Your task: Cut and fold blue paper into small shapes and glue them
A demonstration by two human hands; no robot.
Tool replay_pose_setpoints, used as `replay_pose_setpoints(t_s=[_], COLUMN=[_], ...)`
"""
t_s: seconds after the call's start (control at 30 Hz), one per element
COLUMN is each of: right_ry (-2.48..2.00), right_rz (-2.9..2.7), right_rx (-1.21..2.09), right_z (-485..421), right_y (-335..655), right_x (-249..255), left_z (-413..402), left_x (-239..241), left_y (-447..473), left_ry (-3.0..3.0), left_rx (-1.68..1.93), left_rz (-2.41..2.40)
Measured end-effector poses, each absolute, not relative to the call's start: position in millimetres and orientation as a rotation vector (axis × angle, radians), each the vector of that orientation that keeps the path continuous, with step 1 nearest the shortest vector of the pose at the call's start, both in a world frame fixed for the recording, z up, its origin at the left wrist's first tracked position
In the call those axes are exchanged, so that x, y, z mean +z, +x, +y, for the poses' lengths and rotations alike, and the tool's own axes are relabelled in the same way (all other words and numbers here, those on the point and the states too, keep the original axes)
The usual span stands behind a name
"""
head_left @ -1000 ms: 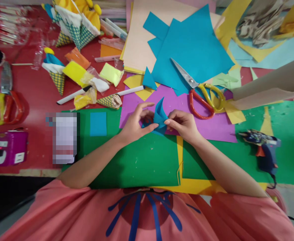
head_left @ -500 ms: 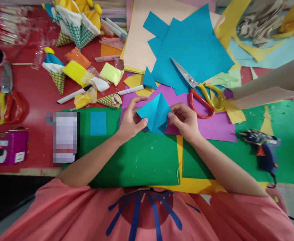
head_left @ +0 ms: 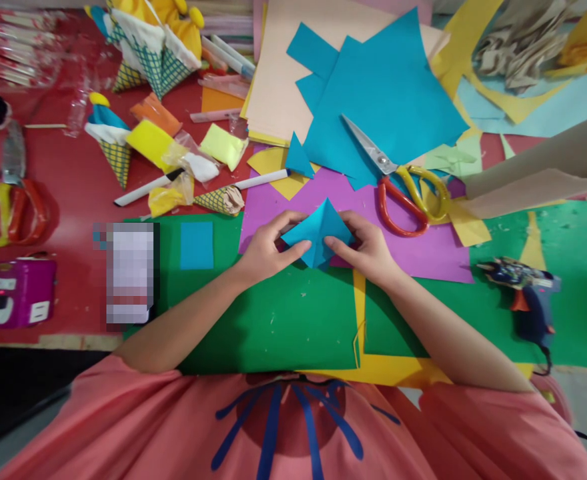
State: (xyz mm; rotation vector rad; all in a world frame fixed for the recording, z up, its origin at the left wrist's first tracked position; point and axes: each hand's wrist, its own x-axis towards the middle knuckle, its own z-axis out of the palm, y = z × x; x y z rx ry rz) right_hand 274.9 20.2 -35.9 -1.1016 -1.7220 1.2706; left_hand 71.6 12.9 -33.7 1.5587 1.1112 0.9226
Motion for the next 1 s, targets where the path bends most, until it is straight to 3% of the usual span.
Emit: replay_pose_setpoints(t_s=[1.0], right_ry=[-0.983], right_rz=[-1.523], right_rx=[1.460], right_z=[24.6], right_y=[278.4], right_x=[-33.8], left_z=[14.1], left_x=[-29.5], left_y=[67.9], left_ry=[1.522], left_rx=[0.853], left_rz=[1.058])
